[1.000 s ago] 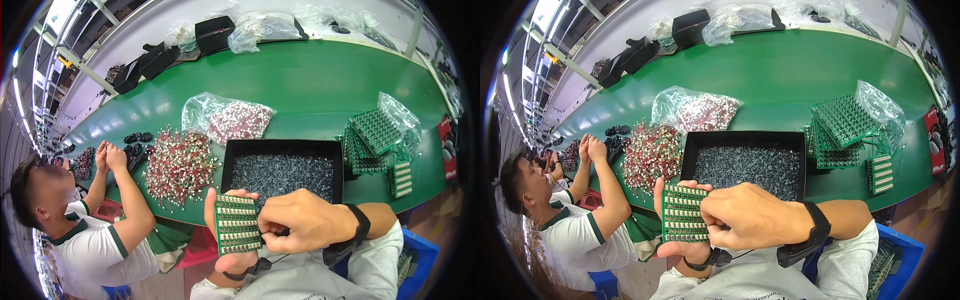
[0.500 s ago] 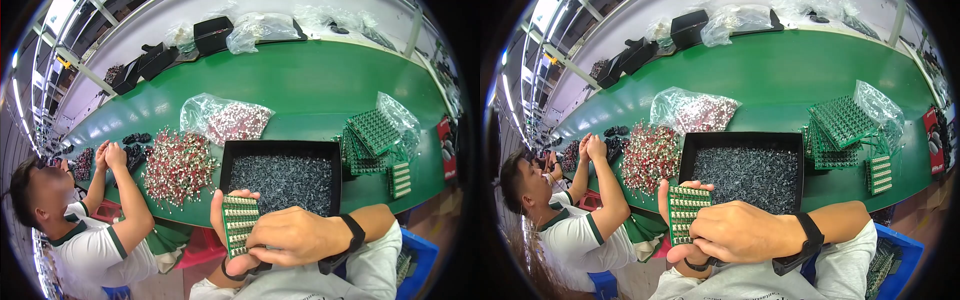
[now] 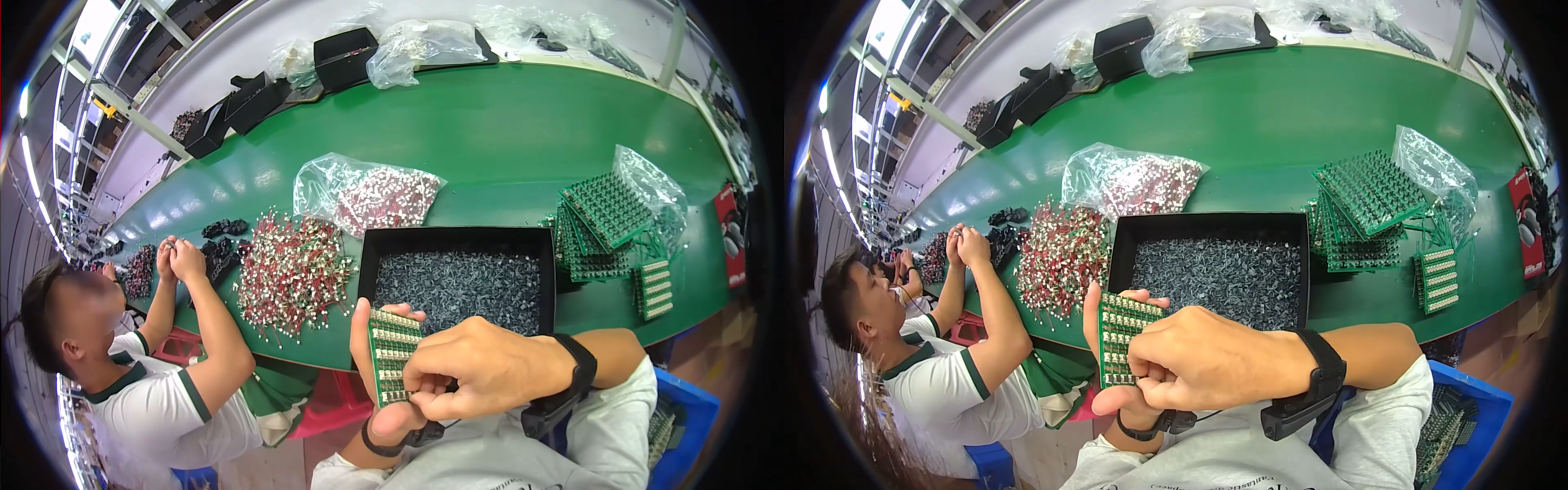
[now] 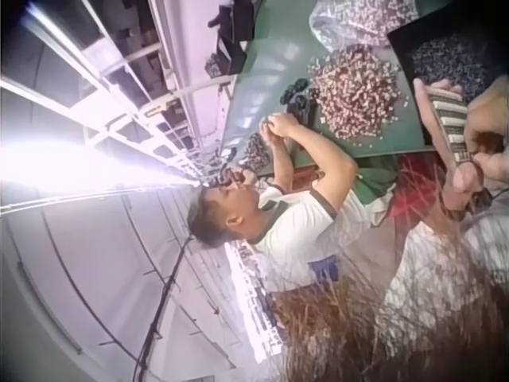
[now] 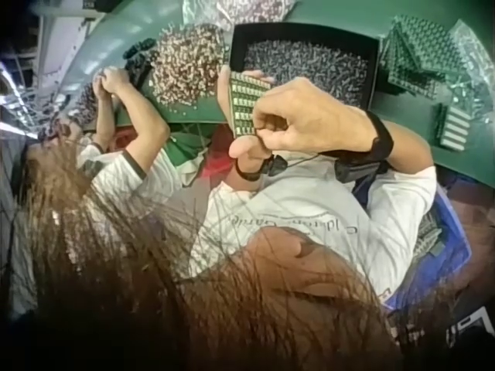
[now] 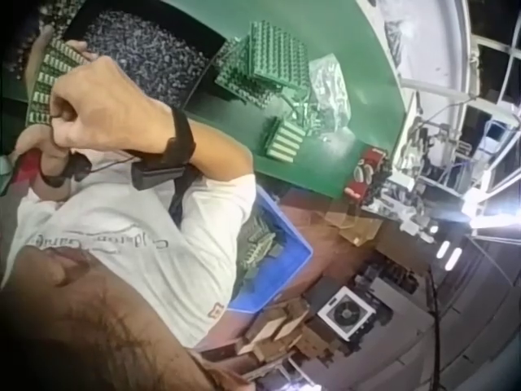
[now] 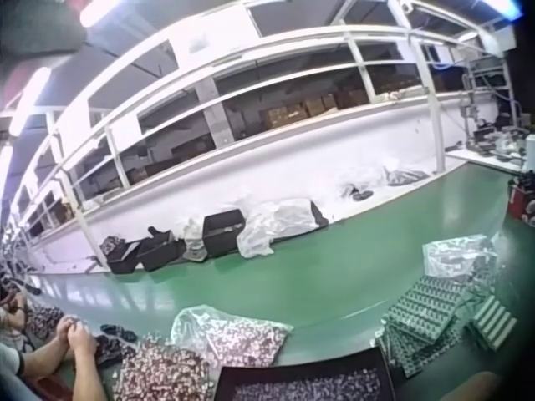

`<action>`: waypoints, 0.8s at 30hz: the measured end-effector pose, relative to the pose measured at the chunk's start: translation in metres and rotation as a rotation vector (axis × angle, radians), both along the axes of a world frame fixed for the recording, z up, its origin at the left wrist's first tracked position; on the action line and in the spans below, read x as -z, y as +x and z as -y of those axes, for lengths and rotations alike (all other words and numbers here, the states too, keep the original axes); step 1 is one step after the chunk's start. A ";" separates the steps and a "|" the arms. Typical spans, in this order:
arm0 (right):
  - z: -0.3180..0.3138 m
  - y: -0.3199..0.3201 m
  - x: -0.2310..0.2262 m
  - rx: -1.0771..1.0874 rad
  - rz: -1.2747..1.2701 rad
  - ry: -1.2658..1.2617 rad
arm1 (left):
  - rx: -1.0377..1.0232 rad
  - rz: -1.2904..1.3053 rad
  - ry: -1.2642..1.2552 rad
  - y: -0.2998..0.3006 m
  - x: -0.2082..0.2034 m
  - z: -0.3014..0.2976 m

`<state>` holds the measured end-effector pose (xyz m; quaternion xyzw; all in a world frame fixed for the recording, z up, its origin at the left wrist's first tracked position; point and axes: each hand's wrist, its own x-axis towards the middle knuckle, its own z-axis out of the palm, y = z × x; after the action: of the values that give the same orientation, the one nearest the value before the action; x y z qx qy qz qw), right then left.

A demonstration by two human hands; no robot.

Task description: The person picks up a circuit board and inserts small electronic components into the board holes by hand. After filling the board, the person sets it down and picks up another circuit board to repeat the process.

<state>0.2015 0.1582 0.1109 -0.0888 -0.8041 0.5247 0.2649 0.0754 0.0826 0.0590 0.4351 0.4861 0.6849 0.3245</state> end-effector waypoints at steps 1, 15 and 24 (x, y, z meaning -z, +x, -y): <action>-0.001 0.001 0.000 -0.007 -0.005 0.021 | 0.010 -0.013 0.000 0.000 0.001 0.000; 0.009 -0.002 -0.002 0.145 -0.175 0.238 | 0.098 0.065 0.062 -0.007 0.000 0.002; 0.018 -0.007 0.006 0.242 -0.247 0.232 | 0.015 0.010 0.012 0.000 0.003 0.000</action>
<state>0.1948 0.1400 0.1054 -0.0884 -0.8042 0.3997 0.4310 0.0752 0.0829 0.0562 0.4372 0.4770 0.6876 0.3295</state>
